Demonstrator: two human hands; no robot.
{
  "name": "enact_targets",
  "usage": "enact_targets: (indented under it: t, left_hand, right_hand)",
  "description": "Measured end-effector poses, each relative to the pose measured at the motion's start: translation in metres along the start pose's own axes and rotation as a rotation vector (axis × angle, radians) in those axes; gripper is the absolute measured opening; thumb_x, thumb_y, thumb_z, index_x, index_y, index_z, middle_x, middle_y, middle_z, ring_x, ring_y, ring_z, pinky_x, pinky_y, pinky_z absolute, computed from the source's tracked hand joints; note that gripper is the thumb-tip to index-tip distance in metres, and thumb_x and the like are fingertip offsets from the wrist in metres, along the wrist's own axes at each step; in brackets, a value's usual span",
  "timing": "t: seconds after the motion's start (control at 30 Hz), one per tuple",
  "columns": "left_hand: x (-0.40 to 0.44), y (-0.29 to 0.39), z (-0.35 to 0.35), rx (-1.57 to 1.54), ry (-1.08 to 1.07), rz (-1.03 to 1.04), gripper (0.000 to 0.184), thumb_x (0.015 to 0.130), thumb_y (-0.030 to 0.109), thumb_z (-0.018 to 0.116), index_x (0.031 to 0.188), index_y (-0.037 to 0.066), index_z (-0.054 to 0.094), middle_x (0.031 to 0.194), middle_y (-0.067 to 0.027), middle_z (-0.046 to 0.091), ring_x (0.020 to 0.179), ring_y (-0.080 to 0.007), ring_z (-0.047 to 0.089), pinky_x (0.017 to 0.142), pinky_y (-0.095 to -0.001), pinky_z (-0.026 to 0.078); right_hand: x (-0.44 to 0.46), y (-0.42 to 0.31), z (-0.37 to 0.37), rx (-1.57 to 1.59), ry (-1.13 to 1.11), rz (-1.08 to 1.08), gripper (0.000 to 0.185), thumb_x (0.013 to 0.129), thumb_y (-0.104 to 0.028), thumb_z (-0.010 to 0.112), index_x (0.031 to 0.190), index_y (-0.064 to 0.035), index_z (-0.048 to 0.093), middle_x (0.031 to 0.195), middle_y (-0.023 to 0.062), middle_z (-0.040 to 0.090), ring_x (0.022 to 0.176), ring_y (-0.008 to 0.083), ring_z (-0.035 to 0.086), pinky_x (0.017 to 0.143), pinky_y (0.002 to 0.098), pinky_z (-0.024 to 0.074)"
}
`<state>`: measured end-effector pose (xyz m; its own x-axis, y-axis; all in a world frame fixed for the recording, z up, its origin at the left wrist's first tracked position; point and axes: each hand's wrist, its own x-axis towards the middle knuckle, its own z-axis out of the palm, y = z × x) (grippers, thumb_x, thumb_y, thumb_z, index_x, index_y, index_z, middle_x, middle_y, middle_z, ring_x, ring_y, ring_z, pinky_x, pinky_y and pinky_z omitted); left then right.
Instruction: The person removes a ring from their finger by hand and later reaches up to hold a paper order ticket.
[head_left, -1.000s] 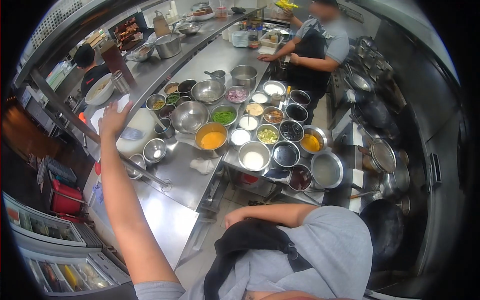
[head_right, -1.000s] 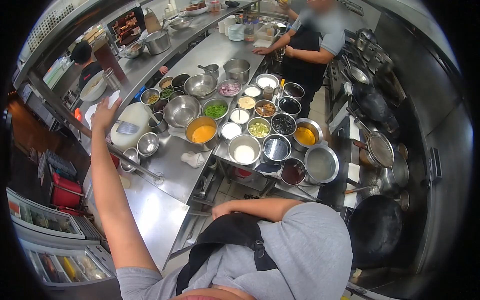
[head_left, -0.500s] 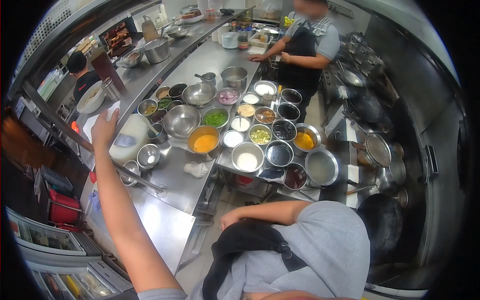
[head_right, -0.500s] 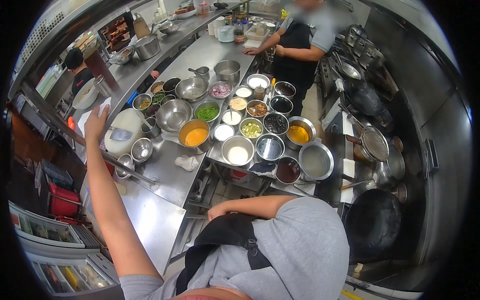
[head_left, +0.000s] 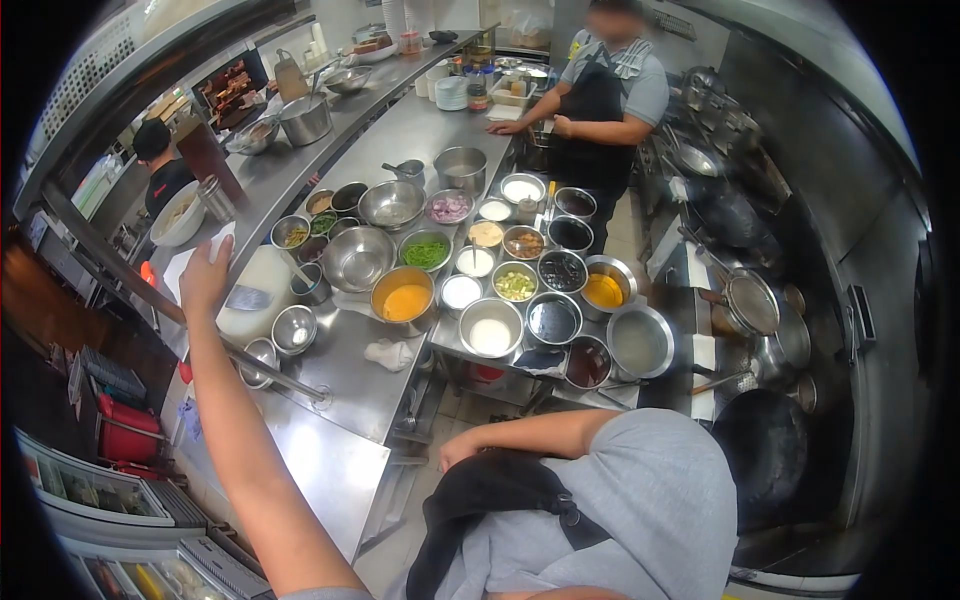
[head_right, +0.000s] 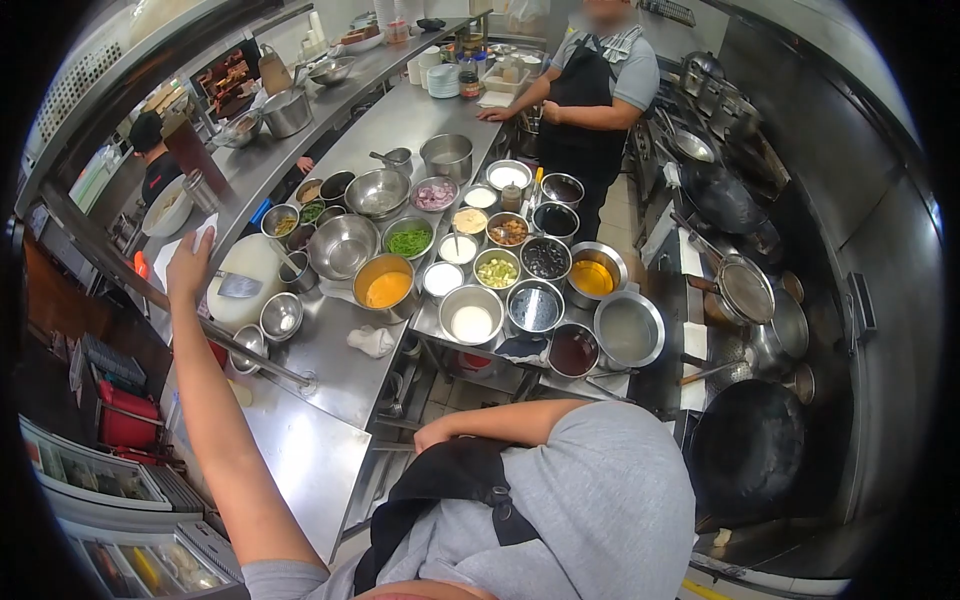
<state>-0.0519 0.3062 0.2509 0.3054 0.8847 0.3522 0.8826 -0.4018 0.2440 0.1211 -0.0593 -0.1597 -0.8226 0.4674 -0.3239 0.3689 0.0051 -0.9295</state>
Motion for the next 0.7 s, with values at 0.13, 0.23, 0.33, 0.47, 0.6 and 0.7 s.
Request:
enact_targets:
  t: [0.13,0.23,0.33,0.47,0.6,0.7]
  left_hand:
    - [0.002,-0.003,0.002,0.006,0.014,0.006,0.082,0.093,0.068,0.045,0.136,-0.001,0.055,0.138,-0.0231,0.056,0.129,-0.0406,0.052,0.110,-0.0441,0.038]
    - [0.000,-0.001,0.001,0.016,0.018,0.007,0.082,0.093,0.068,0.045,0.136,-0.001,0.055,0.138,-0.0231,0.056,0.129,-0.0409,0.052,0.109,-0.0439,0.039]
    - [-0.003,0.003,-0.003,0.000,0.005,0.022,0.082,0.093,0.068,0.046,0.136,-0.001,0.056,0.137,-0.0233,0.057,0.128,-0.0414,0.052,0.109,-0.0438,0.039]
    - [-0.004,0.004,-0.003,-0.009,0.006,0.014,0.082,0.093,0.068,0.046,0.135,-0.002,0.056,0.137,-0.0239,0.057,0.128,-0.0415,0.053,0.109,-0.0438,0.039]
    - [-0.001,0.000,0.002,0.000,0.039,0.032,0.083,0.093,0.068,0.046,0.135,-0.003,0.055,0.137,-0.0247,0.056,0.127,-0.0418,0.053,0.108,-0.0442,0.040]
    - [0.000,0.000,0.000,0.012,0.028,0.028,0.083,0.093,0.068,0.046,0.135,-0.003,0.056,0.137,-0.0247,0.056,0.127,-0.0416,0.054,0.108,-0.0443,0.040]
  right_hand:
    - [0.002,0.002,0.000,0.010,0.004,0.012,0.025,0.088,-0.018,0.065,0.088,0.0067,0.071,0.070,0.0047,0.066,0.067,0.0110,0.055,0.061,0.0360,0.0447]
    - [0.002,0.005,0.002,-0.022,0.024,0.008,0.025,0.088,-0.018,0.066,0.090,0.0054,0.072,0.074,0.0047,0.068,0.069,0.0116,0.057,0.063,0.0356,0.0465]
    - [0.004,0.006,0.003,-0.037,0.035,0.032,0.024,0.087,-0.019,0.067,0.094,0.0037,0.074,0.080,0.0054,0.071,0.073,0.0128,0.061,0.065,0.0354,0.0486]
    - [0.000,-0.002,0.001,0.019,0.011,0.129,0.026,0.087,-0.019,0.068,0.098,0.0029,0.074,0.085,0.0066,0.074,0.076,0.0140,0.063,0.068,0.0358,0.0497]
    - [0.000,-0.001,0.001,-0.012,0.015,0.071,0.026,0.087,-0.019,0.067,0.099,0.0031,0.074,0.083,0.0062,0.073,0.075,0.0136,0.062,0.067,0.0357,0.0494]
    - [0.004,0.004,0.003,-0.028,0.019,0.050,0.025,0.087,-0.019,0.066,0.098,0.0033,0.074,0.081,0.0053,0.072,0.074,0.0124,0.061,0.065,0.0354,0.0486]
